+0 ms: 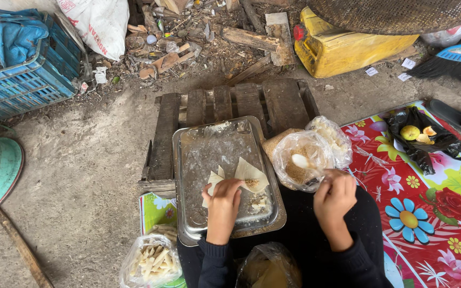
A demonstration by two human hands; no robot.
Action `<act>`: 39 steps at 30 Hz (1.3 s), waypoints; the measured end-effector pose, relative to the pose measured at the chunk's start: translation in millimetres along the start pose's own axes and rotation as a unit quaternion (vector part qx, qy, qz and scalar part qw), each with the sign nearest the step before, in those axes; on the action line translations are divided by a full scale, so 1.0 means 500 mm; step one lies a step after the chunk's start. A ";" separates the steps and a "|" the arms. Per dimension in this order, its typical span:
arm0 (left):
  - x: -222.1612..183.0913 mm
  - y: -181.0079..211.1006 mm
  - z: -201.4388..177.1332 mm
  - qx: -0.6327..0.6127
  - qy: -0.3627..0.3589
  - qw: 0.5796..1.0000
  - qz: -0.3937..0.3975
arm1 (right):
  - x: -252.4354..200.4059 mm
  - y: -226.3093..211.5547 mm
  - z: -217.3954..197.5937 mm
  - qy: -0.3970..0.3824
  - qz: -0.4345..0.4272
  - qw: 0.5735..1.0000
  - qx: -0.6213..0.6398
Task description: The person fills small pastry wrappers with a mixture using a spoon and folds them into triangular parcels on a metal tray.
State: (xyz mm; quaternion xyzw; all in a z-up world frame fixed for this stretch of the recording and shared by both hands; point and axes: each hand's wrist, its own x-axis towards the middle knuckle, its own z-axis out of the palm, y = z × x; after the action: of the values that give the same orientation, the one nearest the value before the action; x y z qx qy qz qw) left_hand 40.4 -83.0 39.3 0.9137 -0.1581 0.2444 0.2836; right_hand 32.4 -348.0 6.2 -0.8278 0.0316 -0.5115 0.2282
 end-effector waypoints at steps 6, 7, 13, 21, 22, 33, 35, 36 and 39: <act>-0.008 -0.007 0.011 -0.051 -0.059 0.996 0.037 | 0.034 -0.028 -0.007 -0.084 -0.060 0.987 -0.127; -0.010 -0.010 0.014 -0.056 -0.064 0.996 0.041 | 0.032 -0.037 -0.006 -0.079 -0.060 0.987 -0.128; -0.011 -0.029 0.037 -0.069 -0.073 0.993 0.061 | -0.015 -0.064 0.012 -0.237 -0.013 0.969 0.068; -0.009 -0.030 0.026 -0.085 -0.092 0.991 0.050 | -0.048 -0.101 0.041 -0.351 0.008 0.930 0.108; -0.008 -0.028 0.026 -0.088 -0.089 0.991 0.052 | -0.041 -0.103 0.040 -0.343 -0.002 0.931 0.125; -0.005 -0.031 0.022 -0.101 -0.092 0.989 0.048 | 0.006 -0.128 0.085 -0.365 -0.001 0.895 0.257; -0.004 -0.032 0.020 -0.105 -0.086 0.989 0.053 | 0.013 -0.130 0.092 -0.373 -0.031 0.886 0.274; -0.003 -0.034 0.020 -0.107 -0.083 0.989 0.055 | 0.018 -0.129 0.094 -0.381 -0.049 0.883 0.270; -0.003 -0.038 0.025 -0.120 -0.075 0.988 0.059 | 0.035 -0.123 0.094 -0.413 -0.105 0.865 0.264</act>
State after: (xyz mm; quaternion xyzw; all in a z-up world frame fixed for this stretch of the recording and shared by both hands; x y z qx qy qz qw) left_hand 51.5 -75.3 21.0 0.8781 -0.2608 0.1704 0.3632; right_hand 70.2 -281.9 28.2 -0.8708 -0.2888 -0.1330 0.3749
